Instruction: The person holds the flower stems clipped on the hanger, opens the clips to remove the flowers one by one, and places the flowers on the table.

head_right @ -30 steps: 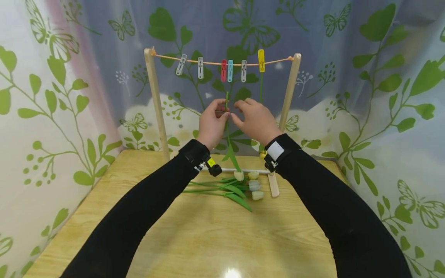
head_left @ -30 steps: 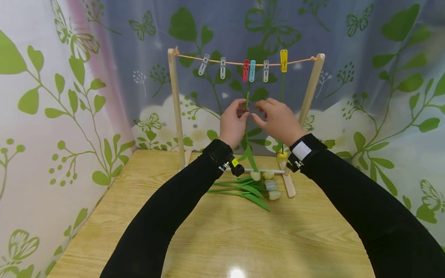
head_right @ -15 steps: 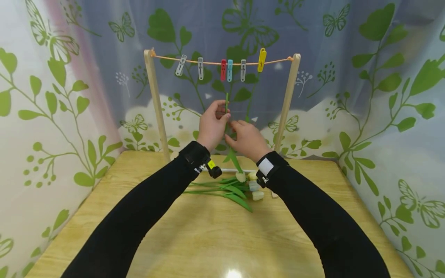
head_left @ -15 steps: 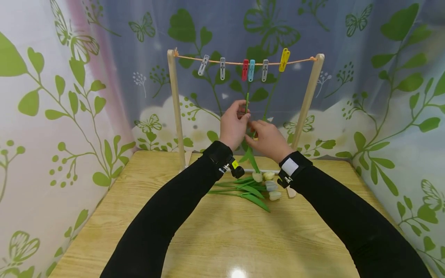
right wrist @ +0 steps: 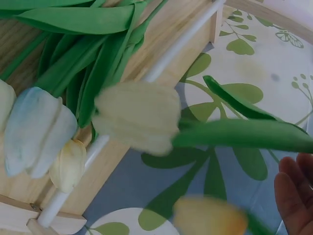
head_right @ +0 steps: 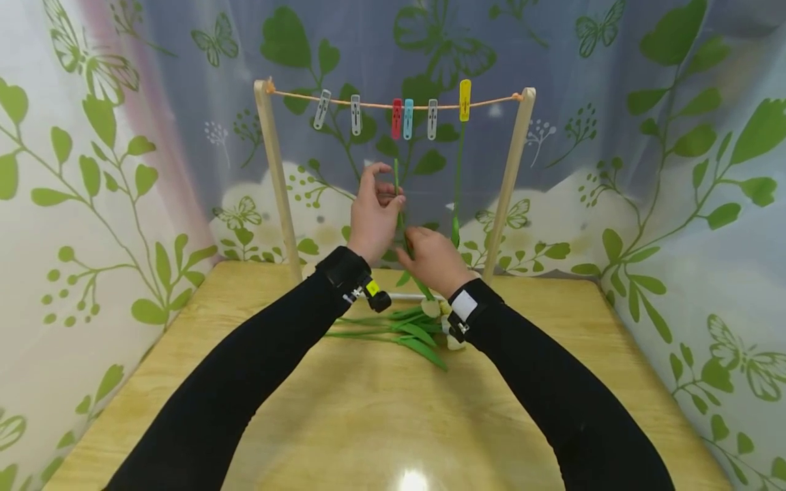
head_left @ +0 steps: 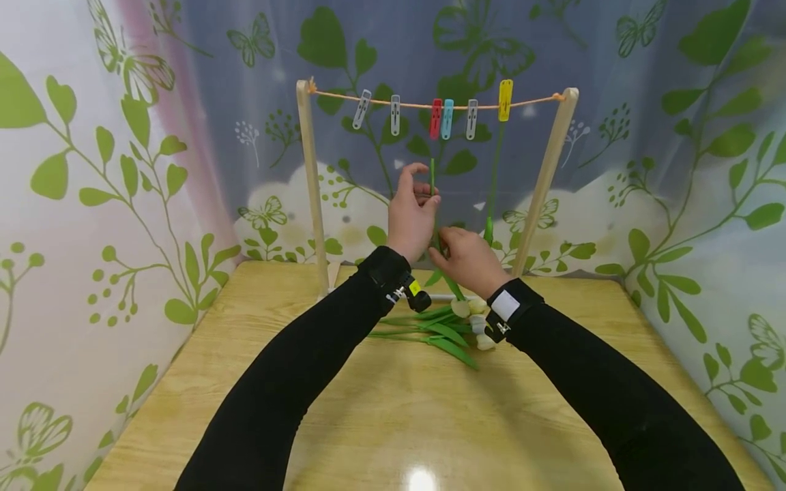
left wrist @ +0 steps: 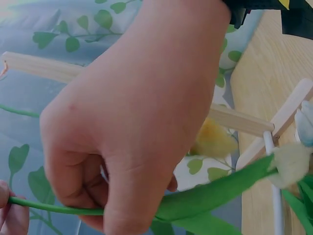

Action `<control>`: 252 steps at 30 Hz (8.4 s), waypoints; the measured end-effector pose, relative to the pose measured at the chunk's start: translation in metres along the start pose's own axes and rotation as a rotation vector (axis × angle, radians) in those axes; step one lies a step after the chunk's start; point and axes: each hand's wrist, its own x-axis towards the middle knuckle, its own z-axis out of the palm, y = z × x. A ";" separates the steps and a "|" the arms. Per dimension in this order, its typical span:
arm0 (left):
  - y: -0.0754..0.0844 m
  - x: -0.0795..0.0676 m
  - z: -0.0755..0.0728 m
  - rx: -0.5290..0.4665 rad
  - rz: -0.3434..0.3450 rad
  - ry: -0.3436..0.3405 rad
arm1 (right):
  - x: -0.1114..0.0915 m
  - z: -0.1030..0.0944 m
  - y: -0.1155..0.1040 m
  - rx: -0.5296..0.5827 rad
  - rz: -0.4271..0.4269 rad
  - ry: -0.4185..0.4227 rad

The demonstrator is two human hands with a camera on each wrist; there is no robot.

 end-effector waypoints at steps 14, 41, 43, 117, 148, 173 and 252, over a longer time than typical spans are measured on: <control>-0.009 0.002 -0.013 0.232 0.085 -0.052 | -0.011 0.008 0.007 -0.031 -0.038 0.050; -0.053 -0.013 -0.049 0.377 0.104 -0.119 | -0.022 -0.009 0.019 -0.099 0.019 0.117; -0.054 -0.014 -0.051 0.399 0.115 -0.108 | -0.022 -0.011 0.019 -0.107 0.019 0.127; -0.078 -0.062 -0.070 0.726 0.478 0.005 | -0.028 -0.009 0.016 -0.170 -0.080 0.324; -0.081 -0.065 -0.065 0.637 0.496 0.199 | -0.023 0.013 -0.007 -0.163 -0.002 0.638; -0.107 -0.085 -0.057 0.606 0.466 0.255 | -0.035 0.037 -0.019 -0.090 0.035 0.698; -0.082 -0.101 -0.073 0.883 0.264 -0.044 | -0.044 0.023 -0.043 -0.234 0.178 0.163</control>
